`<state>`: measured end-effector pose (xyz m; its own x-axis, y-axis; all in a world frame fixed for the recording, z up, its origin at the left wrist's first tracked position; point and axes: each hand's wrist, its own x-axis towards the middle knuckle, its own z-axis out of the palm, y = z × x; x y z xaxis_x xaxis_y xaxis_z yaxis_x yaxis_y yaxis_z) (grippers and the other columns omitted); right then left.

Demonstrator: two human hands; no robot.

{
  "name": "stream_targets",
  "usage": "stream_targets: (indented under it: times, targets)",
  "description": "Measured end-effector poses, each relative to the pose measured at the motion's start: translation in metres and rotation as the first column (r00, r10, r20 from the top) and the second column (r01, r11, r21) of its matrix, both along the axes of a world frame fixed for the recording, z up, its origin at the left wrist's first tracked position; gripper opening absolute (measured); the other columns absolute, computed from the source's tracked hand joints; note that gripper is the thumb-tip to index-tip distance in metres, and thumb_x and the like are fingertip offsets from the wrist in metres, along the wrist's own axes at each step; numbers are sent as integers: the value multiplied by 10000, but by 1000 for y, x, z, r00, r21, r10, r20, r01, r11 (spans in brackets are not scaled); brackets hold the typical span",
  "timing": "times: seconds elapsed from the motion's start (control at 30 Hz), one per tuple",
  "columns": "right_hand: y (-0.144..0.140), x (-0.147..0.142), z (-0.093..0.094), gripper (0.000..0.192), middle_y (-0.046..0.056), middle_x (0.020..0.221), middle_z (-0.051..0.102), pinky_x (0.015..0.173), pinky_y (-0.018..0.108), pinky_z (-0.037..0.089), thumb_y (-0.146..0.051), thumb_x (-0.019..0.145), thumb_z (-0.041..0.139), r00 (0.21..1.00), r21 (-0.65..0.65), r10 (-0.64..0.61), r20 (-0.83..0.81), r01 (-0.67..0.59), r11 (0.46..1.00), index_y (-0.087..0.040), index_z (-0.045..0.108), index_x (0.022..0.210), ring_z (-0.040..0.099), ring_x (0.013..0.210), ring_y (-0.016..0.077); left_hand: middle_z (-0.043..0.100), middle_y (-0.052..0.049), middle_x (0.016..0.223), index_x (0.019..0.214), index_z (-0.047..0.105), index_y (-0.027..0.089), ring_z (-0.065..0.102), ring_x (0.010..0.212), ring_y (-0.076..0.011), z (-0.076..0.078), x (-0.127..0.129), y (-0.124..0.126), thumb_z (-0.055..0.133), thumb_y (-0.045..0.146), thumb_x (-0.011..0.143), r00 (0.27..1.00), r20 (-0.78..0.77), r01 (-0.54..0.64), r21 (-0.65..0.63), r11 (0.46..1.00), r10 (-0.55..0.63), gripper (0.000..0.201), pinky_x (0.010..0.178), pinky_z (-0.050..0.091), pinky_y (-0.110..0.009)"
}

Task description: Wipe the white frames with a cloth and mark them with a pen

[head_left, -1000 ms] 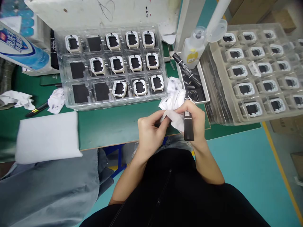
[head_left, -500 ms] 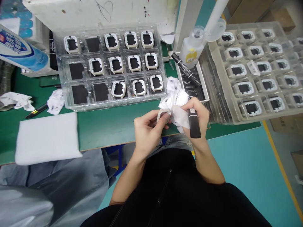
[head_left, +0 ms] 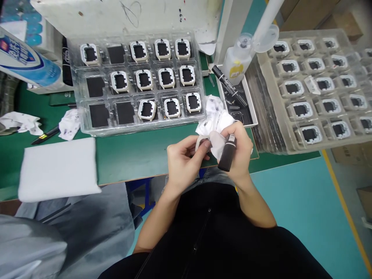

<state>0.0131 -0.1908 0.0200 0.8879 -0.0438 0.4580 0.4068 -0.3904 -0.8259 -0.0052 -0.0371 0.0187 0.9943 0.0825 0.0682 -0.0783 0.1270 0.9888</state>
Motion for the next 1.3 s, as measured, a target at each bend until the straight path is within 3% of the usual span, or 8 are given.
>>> stream_targets:
  times: [0.17, 0.4, 0.63, 0.87, 1.17, 1.3]
  targets:
    - [1, -1, 1, 304, -100, 669, 491, 545, 289, 301, -271, 961, 819, 999, -74, 26, 24, -24, 997, -274, 529, 869, 386, 574, 105, 790, -4, 739, 931, 890, 179, 727, 629, -139, 2, -1, -1, 868, 288, 972, 1000, 21, -16, 55, 998, 15, 117, 606, 577, -215]
    - [0, 1, 0, 314, -95, 649, 471, 546, 294, 290, -328, 959, 817, 1000, -94, 15, -24, -17, 995, -270, 533, 839, 362, 576, 110, 788, -1, 740, 942, 890, 182, 724, 624, -134, 0, -3, 1, 858, 291, 989, 1000, 6, -8, 59, 998, 8, 123, 602, 563, -216]
    - [0, 2, 6, 337, -78, 680, 470, 565, 297, 277, -337, 956, 802, 998, 4, 13, -68, -12, 1000, -262, 507, 811, 364, 614, 118, 827, -4, 772, 903, 881, 195, 754, 620, -135, 1, -2, 2, 896, 297, 971, 1000, -20, -3, -45, 999, 2, 124, 621, 629, -222]
    - [4, 4, 11, 396, -81, 689, 443, 574, 296, 275, -319, 946, 828, 999, 65, 12, -44, -9, 998, -252, 473, 784, 353, 615, 107, 842, -12, 798, 919, 884, 198, 774, 630, -141, 1, -1, 4, 906, 309, 965, 999, -37, 12, -72, 997, -15, 122, 596, 638, -216]
    - [0, -1, -2, 303, -97, 666, 467, 560, 285, 276, -257, 946, 804, 998, -61, 34, -44, -37, 997, -266, 517, 848, 354, 595, 106, 806, -15, 757, 913, 885, 190, 738, 618, -150, 4, -2, 1, 918, 409, 945, 1000, -6, -8, 56, 998, 8, 224, 588, 604, -233]
    - [1, -2, -1, 324, -92, 648, 440, 553, 285, 290, -295, 972, 782, 999, -96, -12, -34, 8, 995, -267, 495, 826, 344, 582, 111, 813, -24, 762, 917, 881, 186, 740, 605, -156, 2, -3, 2, 908, 423, 952, 998, -50, -35, 30, 999, 36, 242, 583, 623, -252]
